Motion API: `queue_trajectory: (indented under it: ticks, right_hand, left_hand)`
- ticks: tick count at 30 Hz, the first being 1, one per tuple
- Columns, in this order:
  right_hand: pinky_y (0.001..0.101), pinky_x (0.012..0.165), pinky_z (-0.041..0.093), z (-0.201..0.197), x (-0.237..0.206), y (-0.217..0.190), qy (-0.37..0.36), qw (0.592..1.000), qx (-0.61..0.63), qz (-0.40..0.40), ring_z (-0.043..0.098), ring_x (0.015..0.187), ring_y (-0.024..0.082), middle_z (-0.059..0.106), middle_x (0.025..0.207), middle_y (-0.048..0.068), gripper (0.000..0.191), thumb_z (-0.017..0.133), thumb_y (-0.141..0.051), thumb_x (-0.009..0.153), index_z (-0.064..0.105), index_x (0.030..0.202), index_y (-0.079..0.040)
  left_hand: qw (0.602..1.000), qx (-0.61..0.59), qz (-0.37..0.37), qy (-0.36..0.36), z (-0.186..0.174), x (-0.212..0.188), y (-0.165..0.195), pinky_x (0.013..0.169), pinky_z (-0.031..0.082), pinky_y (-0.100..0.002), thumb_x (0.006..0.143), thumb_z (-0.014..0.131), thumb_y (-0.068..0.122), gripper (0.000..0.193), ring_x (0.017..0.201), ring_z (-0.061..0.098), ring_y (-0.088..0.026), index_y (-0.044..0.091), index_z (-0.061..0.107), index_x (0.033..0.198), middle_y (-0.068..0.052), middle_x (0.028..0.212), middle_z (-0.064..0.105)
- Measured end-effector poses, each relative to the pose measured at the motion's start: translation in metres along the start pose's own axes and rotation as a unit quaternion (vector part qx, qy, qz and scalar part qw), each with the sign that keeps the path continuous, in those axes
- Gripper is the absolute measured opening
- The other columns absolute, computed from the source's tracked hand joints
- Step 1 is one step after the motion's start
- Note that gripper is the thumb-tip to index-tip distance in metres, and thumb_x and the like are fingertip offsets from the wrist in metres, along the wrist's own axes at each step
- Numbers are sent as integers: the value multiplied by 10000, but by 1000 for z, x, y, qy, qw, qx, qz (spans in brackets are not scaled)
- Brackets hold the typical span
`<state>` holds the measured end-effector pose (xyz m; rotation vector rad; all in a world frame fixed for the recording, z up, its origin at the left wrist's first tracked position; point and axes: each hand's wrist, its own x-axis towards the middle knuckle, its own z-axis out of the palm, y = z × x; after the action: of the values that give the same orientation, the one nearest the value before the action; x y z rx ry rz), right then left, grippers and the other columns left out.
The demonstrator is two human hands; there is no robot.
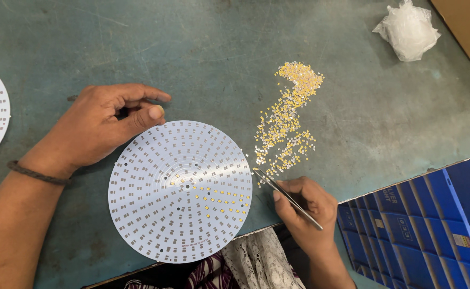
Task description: The person holds a round LED light PCB steady on a workbench with one hand and uses tweezers to pick small yellow SMD LED components one at a time from a pile on the bench, placing them onto the board's pads in a spiral pattern. The board gradually fills with components as the person works around it.
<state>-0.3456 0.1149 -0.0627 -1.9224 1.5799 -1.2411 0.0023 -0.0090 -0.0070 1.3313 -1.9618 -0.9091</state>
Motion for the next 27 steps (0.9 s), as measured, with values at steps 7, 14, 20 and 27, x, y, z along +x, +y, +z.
queue_trajectory:
  ticks: [7,14,20,27]
  right_hand:
    - [216,578,469,-2,0,0,6,1000,-3,11,613,643,67,720,792,49,153,798,-80,842,707,919,16]
    - [226,596,486,-2,2,-3,-12,1000,-12,-20,646,662,89,748,830,67,151,795,-83,839,703,914,8]
    - [238,602,497,-2,3,-2,-10,999,-24,-21,658,670,98,747,833,73,152,799,-82,851,687,894,11]
    - [259,572,481,10,-24,-19,-22,995,45,-83,635,632,143,670,760,80,146,761,-34,840,622,839,8]
  left_hand:
    - [1000,8,3,1,0,1,0,659,566,-312,861,653,552,590,755,737,-161,72,757,1189,-66,808,782]
    - [1000,-7,17,0,0,1,0,682,571,-304,876,651,549,589,789,745,-151,61,747,1191,-60,840,787]
    - [1000,3,5,3,0,2,0,672,563,-314,881,662,528,558,767,728,-156,69,756,1184,-60,821,777]
    - [1000,1,19,2,-1,3,-2,654,544,-305,915,668,493,524,723,702,-149,43,750,1172,-58,774,749]
